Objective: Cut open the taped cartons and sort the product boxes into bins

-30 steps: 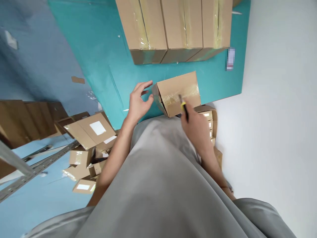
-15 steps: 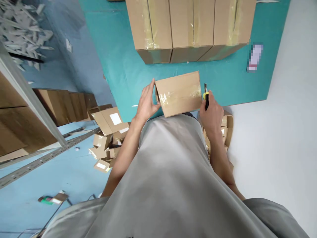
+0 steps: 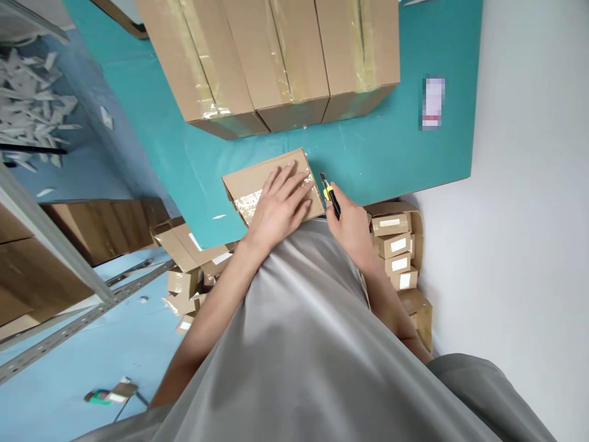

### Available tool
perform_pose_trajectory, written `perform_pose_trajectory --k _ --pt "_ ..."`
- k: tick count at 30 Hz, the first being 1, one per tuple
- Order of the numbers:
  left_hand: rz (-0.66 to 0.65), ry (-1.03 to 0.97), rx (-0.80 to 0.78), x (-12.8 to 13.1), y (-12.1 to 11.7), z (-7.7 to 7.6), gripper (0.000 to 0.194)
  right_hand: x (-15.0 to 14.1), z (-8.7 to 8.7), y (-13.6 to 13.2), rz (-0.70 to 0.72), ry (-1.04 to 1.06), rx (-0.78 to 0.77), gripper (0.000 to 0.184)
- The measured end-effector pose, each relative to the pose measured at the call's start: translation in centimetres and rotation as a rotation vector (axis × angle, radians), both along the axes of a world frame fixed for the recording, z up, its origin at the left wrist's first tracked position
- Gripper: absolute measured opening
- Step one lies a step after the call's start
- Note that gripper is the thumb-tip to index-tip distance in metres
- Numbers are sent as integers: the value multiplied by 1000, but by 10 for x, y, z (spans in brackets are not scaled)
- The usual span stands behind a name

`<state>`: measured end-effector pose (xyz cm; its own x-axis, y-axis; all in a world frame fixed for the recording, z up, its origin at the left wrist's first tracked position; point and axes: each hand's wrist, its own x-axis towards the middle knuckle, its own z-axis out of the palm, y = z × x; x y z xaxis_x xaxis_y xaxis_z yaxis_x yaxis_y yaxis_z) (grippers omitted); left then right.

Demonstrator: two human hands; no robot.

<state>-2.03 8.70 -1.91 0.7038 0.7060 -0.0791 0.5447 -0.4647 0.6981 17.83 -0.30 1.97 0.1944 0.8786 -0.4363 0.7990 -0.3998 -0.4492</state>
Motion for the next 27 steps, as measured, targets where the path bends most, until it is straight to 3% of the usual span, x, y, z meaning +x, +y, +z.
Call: perform_pose_trajectory --k 5,12,19,27 --pt "57 9 -32 12 -1 -11 38 -1 16 14 46 40 -109 62" --pt "90 0 -9 16 -4 -13 36 -7 26 30 122 -6 -217 65" --pt "103 -52 -39 13 -7 -24 36 -32 40 40 148 -141 -352 68" --pt "132 -94 -29 12 -10 -41 40 -43 38 46 120 -203 -343 74"
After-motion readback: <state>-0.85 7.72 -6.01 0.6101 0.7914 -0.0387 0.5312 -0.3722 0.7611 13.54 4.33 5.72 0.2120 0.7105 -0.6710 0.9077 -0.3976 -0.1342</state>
